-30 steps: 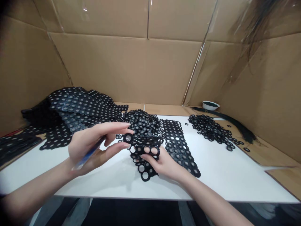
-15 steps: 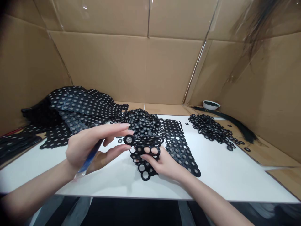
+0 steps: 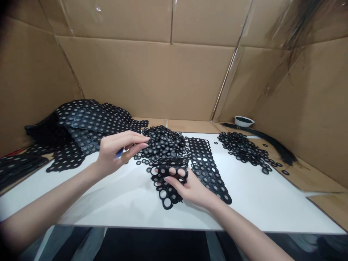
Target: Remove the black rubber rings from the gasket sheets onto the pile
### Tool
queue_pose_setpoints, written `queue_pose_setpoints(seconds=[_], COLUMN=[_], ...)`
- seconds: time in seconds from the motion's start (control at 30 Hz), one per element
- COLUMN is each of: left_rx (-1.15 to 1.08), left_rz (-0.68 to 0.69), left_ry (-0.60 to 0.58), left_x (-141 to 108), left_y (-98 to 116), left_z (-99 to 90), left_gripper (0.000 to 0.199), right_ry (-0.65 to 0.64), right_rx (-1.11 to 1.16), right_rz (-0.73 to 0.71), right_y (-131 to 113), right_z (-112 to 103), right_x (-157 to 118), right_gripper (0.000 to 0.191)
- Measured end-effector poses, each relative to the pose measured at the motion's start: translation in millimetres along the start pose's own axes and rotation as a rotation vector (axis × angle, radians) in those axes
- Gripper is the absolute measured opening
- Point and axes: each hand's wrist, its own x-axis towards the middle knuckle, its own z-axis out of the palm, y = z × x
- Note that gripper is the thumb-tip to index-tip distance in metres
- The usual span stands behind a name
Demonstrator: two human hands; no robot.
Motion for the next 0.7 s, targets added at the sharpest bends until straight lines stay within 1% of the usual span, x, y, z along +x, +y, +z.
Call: queue_pose_setpoints(seconds=[0.1,0.2,0.27,0.33,0.43,0.5,0.53,0.57,0.6,0.63,0.7], left_rx=[0.038,0.097,0.157,0.208,0.228,0.229,0.203,0.173,0.071,-0.04,-0.181], left_rz=[-0.072,-0.195,-0.27,-0.306,-0.313,-0.314,-0.308,-0.298,-0.269,-0.227,-0.123], left_ry=[-0.072,-0.188,-0.282,-0.357,-0.405,-0.406,-0.389,-0.37,-0.311,-0.275,-0.238], left_x=[-12,-24,-31,-35,-39,-37,-34,-30,-26,-22,-14], left_y=[-35,-63,-77,-88,-96,-91,-84,-74,-62,-48,-20], left_z=[8.8,16.0,20.5,25.0,29.7,29.8,28.8,27.2,25.3,23.4,21.0], left_gripper=[0.01,0.017,0.02,0.019,0.014,0.011,0.011,0.014,0.017,0.019,0.02], right_ry=[0.032,0.058,0.054,0.047,0.049,0.045,0.033,0.022,0.018,0.023,0.069], right_rx=[-0.011,-0.047,-0.035,-0.009,0.037,0.063,0.079,0.097,0.11,0.114,0.085], right_rz=[0.013,0.033,0.043,0.04,0.033,0.033,0.029,0.023,0.017,0.01,-0.011], right_y=[4,6,5,3,-2,-5,-5,-6,-6,-5,-3], right_z=[-1,-2,-3,-3,-3,-2,-2,-2,-2,-3,-3], right_x=[-2,-4,-4,-3,-1,0,0,1,1,1,2], right_gripper=[0.026,0.028,0.028,0.028,0.027,0.026,0.024,0.023,0.022,0.021,0.02])
